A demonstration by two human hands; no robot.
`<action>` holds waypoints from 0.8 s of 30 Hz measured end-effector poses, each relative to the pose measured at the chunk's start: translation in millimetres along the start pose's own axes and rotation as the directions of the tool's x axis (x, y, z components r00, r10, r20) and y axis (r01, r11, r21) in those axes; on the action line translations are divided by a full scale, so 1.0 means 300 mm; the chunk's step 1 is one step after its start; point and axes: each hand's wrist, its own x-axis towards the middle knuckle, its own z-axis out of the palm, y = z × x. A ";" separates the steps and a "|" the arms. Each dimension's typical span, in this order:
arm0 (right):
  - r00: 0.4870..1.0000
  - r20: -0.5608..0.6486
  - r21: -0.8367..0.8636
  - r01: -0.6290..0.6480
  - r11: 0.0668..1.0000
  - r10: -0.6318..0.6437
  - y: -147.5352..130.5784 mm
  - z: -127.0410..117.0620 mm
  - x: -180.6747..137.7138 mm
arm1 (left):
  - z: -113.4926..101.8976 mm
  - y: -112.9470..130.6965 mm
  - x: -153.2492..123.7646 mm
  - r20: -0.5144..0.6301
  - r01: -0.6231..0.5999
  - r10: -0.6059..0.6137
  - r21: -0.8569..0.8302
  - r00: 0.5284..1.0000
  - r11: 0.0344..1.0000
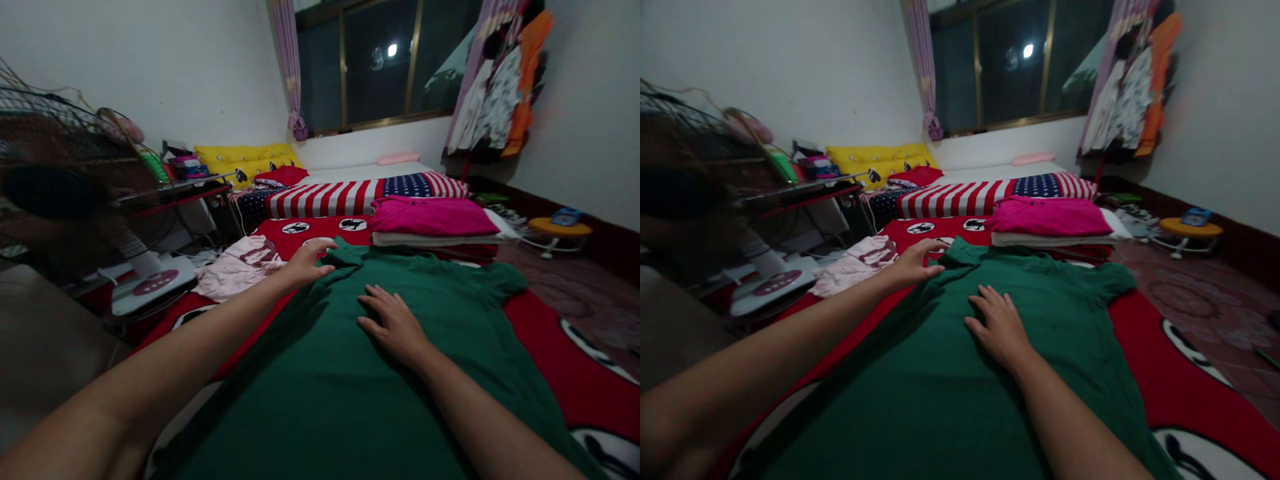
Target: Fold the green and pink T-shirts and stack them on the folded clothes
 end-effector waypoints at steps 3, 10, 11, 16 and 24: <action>1.000 -0.019 0.013 0.010 1.000 -0.010 0.007 0.001 0.002 | -0.065 0.017 -0.186 0.128 0.179 -0.192 0.109 0.973 0.978; 0.998 -0.060 -0.017 0.018 1.000 -0.019 0.018 0.030 0.008 | -0.180 0.086 -0.595 0.302 0.426 -0.482 0.236 0.822 0.874; 0.998 -0.064 -0.033 0.015 0.999 -0.018 0.016 0.032 0.008 | -0.191 0.100 -0.632 0.301 0.428 -0.488 0.246 0.819 0.870; 1.000 -0.015 -0.182 0.018 0.983 -0.021 -0.032 -0.012 0.033 | -0.247 0.136 -0.759 0.357 0.558 -0.585 0.186 0.728 0.808; 0.996 0.013 -0.276 -0.083 0.958 0.090 -0.243 -0.061 0.288 | -0.248 0.122 -0.877 0.389 0.638 -0.599 0.038 0.700 0.769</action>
